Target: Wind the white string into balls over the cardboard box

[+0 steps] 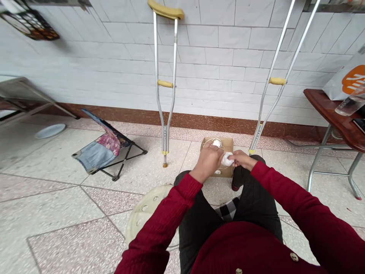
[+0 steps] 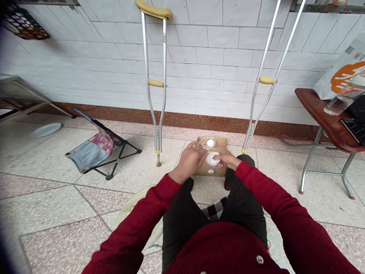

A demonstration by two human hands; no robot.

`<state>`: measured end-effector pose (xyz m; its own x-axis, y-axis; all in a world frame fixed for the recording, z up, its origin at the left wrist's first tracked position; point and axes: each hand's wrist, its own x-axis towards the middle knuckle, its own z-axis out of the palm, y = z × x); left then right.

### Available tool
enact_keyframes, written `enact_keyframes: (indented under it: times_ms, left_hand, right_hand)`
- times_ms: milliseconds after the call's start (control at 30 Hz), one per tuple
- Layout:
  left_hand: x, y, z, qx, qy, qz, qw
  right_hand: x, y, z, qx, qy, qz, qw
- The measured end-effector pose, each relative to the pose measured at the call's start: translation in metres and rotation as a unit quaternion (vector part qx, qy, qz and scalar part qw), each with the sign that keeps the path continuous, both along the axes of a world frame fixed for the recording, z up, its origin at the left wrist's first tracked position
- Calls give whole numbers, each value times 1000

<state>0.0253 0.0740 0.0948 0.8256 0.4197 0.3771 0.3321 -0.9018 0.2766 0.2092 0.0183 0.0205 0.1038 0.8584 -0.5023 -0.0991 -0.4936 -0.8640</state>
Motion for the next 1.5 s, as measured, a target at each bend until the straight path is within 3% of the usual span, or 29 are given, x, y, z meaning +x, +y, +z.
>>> enact_keyframes:
  times_ms: [100, 233, 333, 433, 500, 600, 767, 867, 967, 1067, 1167, 1267, 1367, 1433, 1500]
  left_hand:
    - [-7, -28, -18, -25, 10, 10, 1000]
    - [-26, -49, -63, -135, 13, 49, 990]
    - [-36, -48, -91, -176, 20, 76, 981]
    - [-40, -34, -106, -182, 37, 91, 978]
    - [-39, -19, -105, -168, 47, 69, 982]
    - [-32, 5, -86, -114, 35, 61, 991]
    - [-18, 17, -33, 6, 36, 55, 998]
    - [-15, 0, -19, 37, 46, 42, 997]
    - [-21, -22, -29, -32, 25, 59, 997]
    - [-29, -38, -50, -197, -18, 70, 978]
    - [-33, -42, -68, -338, -67, 37, 938]
    - [-33, -39, -80, -391, -82, 4, 917]
    - [-32, -37, -87, -393, -82, -12, 916]
    - [-32, -40, -85, -404, -73, -32, 911]
    - [-34, -49, -73, -454, -63, -67, 886]
  right_hand:
    - [13, 17, 15, 34, 35, -44, 998]
    - [7, 13, 36, 77, 149, -10, 986]
    - [-11, -8, 40, 81, 201, 47, 975]
    - [-28, -34, 33, 36, 209, 141, 967]
    - [-33, -49, 23, -13, 187, 207, 960]
    - [-32, -58, 3, -72, 102, 235, 964]
    - [-19, -27, -18, -55, 12, 118, 991]
    - [-10, 4, -10, -6, -1, -1, 1000]
    - [-4, 23, 9, 52, 28, -69, 996]
    - [-6, 22, 26, 124, 58, -54, 989]
    - [-17, 10, 34, 171, 80, -39, 981]
    - [-26, -2, 36, 172, 115, -45, 977]
    - [-27, -9, 35, 150, 146, -41, 977]
    - [-23, -9, 35, 146, 157, -69, 974]
    - [-15, -4, 32, 153, 142, -119, 971]
